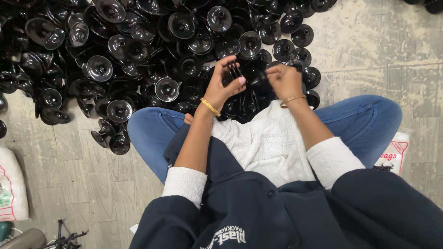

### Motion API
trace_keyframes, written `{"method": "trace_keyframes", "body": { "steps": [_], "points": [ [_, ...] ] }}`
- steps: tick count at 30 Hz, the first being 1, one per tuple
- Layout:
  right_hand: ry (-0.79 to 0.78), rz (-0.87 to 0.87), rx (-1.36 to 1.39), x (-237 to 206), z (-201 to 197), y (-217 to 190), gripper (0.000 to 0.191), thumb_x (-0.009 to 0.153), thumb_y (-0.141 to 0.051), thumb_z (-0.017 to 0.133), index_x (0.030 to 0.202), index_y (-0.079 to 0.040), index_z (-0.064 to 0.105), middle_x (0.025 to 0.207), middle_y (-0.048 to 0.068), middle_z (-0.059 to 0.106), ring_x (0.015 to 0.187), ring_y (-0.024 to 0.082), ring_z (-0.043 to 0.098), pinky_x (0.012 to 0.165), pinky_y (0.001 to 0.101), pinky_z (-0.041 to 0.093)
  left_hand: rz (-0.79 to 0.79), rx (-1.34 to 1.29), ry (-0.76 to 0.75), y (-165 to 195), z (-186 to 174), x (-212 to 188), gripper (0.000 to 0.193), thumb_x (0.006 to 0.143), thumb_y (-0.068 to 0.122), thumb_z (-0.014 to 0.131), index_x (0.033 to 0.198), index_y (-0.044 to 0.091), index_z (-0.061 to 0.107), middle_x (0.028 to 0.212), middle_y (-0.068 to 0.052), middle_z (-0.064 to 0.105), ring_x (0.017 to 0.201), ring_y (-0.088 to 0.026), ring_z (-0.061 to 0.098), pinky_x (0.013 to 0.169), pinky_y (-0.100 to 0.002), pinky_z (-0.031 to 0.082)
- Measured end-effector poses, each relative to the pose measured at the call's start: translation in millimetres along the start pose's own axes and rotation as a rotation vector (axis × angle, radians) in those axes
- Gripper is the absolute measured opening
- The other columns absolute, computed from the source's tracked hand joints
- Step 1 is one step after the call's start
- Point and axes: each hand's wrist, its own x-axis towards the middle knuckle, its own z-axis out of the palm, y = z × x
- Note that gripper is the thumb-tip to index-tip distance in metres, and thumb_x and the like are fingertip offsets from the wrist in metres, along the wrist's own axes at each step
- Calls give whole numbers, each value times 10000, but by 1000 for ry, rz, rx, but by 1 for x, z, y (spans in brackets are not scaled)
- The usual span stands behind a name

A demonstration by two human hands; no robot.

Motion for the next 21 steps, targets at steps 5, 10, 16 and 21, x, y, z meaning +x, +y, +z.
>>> {"method": "trace_keyframes", "body": {
  "steps": [5,10,16,21],
  "points": [
    [159,-254,245,-14,-8,-14,253,928,26,702,1178,-8,730,1044,86,772,882,114,738,785,249,585,-3,95,-70,-2,5,-1,697,907,18,792,1487,174,437,1347,-85,544,1117,-173,625,906,-380,648],
    [64,-224,363,-38,15,-37,223,952,-1,728,1174,3,737,1059,65,782,946,106,747,840,243,590,-2,68,-94,5,11,-4,768,913,22,776,1558,201,401,1275,-71,565,1122,-162,622,924,-365,647],
    [-138,-324,545,-54,17,-44,287,991,28,648,1277,7,668,1206,81,727,1102,134,713,975,259,588,12,-34,-107,10,12,-8,712,930,29,760,1534,182,415,1291,-70,550,1136,-160,623,942,-361,644],
    [-259,-376,513,-49,-5,-48,307,1009,35,581,1310,24,641,1241,90,693,1135,131,675,994,274,561,67,68,-57,5,12,-4,669,896,48,792,1457,159,445,1269,-84,535,1034,-169,659,874,-344,662]
  ]
}}
